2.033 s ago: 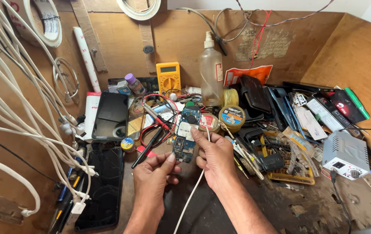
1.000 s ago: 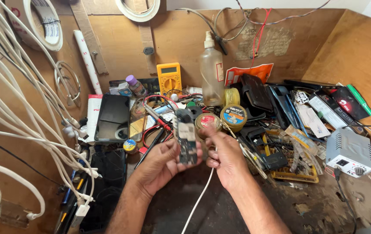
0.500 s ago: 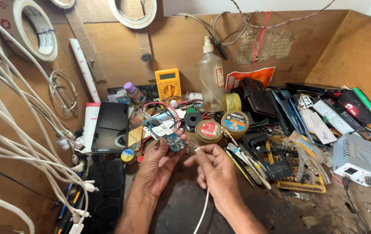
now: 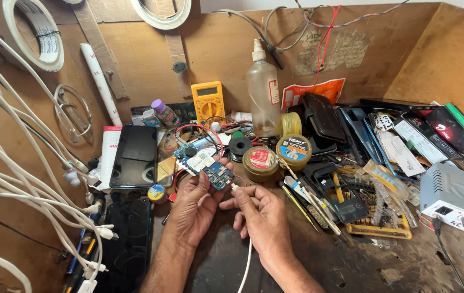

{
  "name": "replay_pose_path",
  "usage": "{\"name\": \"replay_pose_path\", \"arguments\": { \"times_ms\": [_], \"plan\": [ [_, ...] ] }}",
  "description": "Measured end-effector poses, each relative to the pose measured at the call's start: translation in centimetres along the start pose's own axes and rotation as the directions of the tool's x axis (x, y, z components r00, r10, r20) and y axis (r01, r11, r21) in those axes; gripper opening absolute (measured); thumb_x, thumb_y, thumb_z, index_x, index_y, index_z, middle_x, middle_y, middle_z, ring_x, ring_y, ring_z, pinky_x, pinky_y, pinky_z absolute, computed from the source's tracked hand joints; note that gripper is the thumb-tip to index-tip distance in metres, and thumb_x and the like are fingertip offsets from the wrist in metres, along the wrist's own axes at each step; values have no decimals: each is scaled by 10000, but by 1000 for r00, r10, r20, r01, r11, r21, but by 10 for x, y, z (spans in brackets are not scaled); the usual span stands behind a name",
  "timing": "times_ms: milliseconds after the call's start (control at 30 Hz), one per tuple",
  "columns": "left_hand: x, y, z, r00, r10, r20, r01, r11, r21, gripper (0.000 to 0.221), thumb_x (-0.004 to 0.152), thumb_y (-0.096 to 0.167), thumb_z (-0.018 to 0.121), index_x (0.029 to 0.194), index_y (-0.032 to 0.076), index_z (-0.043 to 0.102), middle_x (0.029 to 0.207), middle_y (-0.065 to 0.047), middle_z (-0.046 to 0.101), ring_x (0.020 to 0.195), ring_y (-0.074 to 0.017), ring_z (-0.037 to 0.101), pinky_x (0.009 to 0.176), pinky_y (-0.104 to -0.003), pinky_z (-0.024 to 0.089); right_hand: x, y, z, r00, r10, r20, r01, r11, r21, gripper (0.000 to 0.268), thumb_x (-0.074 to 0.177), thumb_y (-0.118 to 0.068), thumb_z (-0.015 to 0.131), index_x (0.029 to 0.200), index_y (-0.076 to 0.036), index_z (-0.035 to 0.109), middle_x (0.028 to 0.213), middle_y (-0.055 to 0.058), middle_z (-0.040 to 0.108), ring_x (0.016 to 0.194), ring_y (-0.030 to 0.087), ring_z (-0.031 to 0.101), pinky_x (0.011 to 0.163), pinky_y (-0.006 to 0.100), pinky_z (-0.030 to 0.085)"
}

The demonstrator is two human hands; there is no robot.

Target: The person manipulates a mobile phone motherboard on a workbench, uses a soldering iron to apply heat to components, and uses multimeter probes to test circuit connections. They also connect a cable to the board while it is surrounded by various tools and wires.

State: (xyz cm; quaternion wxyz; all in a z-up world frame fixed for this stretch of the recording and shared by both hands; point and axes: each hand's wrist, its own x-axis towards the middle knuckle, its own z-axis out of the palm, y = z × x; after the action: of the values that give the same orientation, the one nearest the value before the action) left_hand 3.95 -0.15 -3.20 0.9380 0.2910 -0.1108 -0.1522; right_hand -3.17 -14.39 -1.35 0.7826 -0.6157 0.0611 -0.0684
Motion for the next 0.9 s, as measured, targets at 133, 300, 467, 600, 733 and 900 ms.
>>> {"name": "replay_pose_path", "arguments": {
  "times_ms": [133, 300, 467, 600, 733, 900],
  "plan": [
    [0, -1, 0, 1000, 7, 16, -7, 1000, 8, 510, 938, 206, 661, 1375, -31, 544, 1340, -162, 656, 1313, -298, 598, 1098, -451, 498, 1, 1, 0, 1000, 2, -11, -3, 1000, -19, 240, 979, -239, 628, 951, -3, 664, 857, 111, 805, 496, 59, 571, 381, 201, 420],
    [-1, -2, 1, 1000, -9, 25, 9, 1000, 1, 521, 935, 210, 666, 1386, -21, 545, 1350, -154, 653, 1319, -295, 593, 1105, -452, 485, 0, 3, 1, 1000, -19, -15, 19, 1000, -15, 241, 980, -240, 631, 969, -3, 672, 845, 106, 796, 488, 60, 573, 373, 201, 416],
    [-3, -2, 2, 999, -23, 28, 24, 1000, -14, 529, 933, 220, 663, 1395, -4, 541, 1360, -141, 650, 1324, -279, 591, 1101, -440, 483, -2, 1, 1, 1000, -20, -10, 20, 999, -26, 242, 978, -237, 633, 969, 1, 679, 837, 104, 793, 491, 60, 574, 376, 202, 419],
    [-3, -2, 2, 999, -18, 35, 18, 1000, 11, 525, 943, 208, 662, 1405, -9, 537, 1364, -142, 648, 1336, -269, 586, 1125, -426, 474, -3, 0, 0, 1000, 6, -17, -6, 1000, -30, 235, 979, -235, 628, 975, -5, 679, 797, 92, 784, 495, 56, 572, 388, 206, 432],
    [-5, -1, 4, 1000, -11, 21, 11, 1000, 10, 520, 940, 199, 664, 1397, -18, 542, 1349, -149, 656, 1312, -284, 595, 1111, -459, 472, -4, 2, -3, 998, 56, -9, -56, 998, -43, 270, 998, -266, 616, 995, -10, 702, 674, 55, 696, 491, 38, 531, 397, 197, 402],
    [-5, 1, 4, 1000, 20, 21, -21, 999, 28, 519, 938, 201, 669, 1386, -30, 547, 1343, -163, 664, 1309, -301, 608, 1134, -457, 465, -2, 5, -9, 990, 136, 45, -137, 990, 18, 360, 1030, -350, 531, 967, -21, 664, 581, 24, 596, 442, 78, 477, 381, 223, 344]
  ]
}}
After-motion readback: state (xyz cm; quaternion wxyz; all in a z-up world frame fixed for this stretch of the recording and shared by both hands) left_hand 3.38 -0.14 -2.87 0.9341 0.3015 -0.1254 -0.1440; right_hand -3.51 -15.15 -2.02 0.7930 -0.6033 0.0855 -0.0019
